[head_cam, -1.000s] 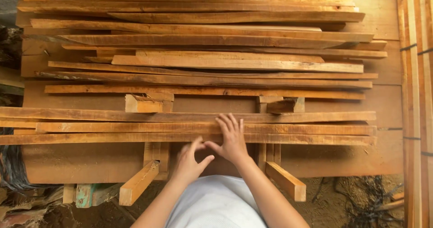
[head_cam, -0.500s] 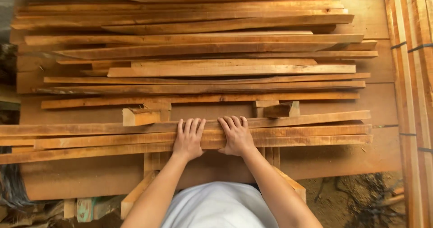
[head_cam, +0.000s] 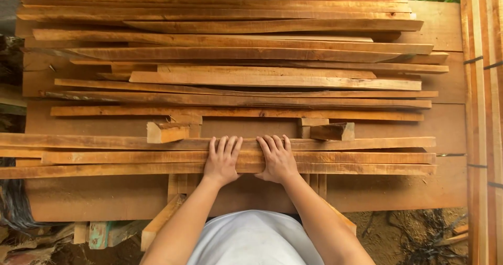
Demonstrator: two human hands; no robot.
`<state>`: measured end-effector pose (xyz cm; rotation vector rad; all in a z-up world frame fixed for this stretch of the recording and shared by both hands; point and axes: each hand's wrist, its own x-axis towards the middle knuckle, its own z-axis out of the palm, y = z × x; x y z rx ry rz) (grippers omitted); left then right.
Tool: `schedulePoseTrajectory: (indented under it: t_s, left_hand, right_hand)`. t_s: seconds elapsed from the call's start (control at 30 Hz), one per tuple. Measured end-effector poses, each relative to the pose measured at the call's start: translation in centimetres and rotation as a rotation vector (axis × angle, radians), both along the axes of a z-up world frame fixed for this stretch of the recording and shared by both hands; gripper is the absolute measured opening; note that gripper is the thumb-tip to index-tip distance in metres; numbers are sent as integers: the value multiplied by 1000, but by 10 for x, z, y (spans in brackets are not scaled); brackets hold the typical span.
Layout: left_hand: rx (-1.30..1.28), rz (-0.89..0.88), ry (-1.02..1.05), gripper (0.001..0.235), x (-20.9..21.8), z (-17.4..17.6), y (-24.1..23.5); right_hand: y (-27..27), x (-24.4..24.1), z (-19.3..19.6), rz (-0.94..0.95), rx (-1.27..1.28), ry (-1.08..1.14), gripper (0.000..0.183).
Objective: The person arranges several thin wooden planks on a wooden workbench, aligning them into a neat stack. They then use a black strap to tie the stack of planks together, securing it with a knot.
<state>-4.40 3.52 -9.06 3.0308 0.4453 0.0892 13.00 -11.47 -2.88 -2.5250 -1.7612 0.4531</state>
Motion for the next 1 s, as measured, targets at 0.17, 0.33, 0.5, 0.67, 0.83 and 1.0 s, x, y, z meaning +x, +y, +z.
schedulePoseTrajectory:
  t_s: [0.17, 0.33, 0.5, 0.67, 0.83, 1.0]
  left_hand:
    - [-24, -19, 142, 120, 12, 11, 15]
    - [-52, -5, 216, 123, 13, 22, 6]
    - [-185, 194, 251, 129, 7, 35, -14]
    - [-579, 428, -288, 63, -36, 55, -69]
    - [-1158, 1056, -573, 15, -50, 21, -90]
    - [-1915, 1523, -689, 134, -13, 52, -46]
  right_hand:
    - [16, 10, -2, 26, -33, -21, 127]
    - [7, 8, -6, 36, -46, -21, 126]
    - [4, 0, 7, 29, -39, -18, 122]
    - [2, 1, 1, 22, -49, -28, 124]
    - [0, -3, -1, 24, -73, -19, 128]
    - [3, -1, 4, -4, -52, 3, 127]
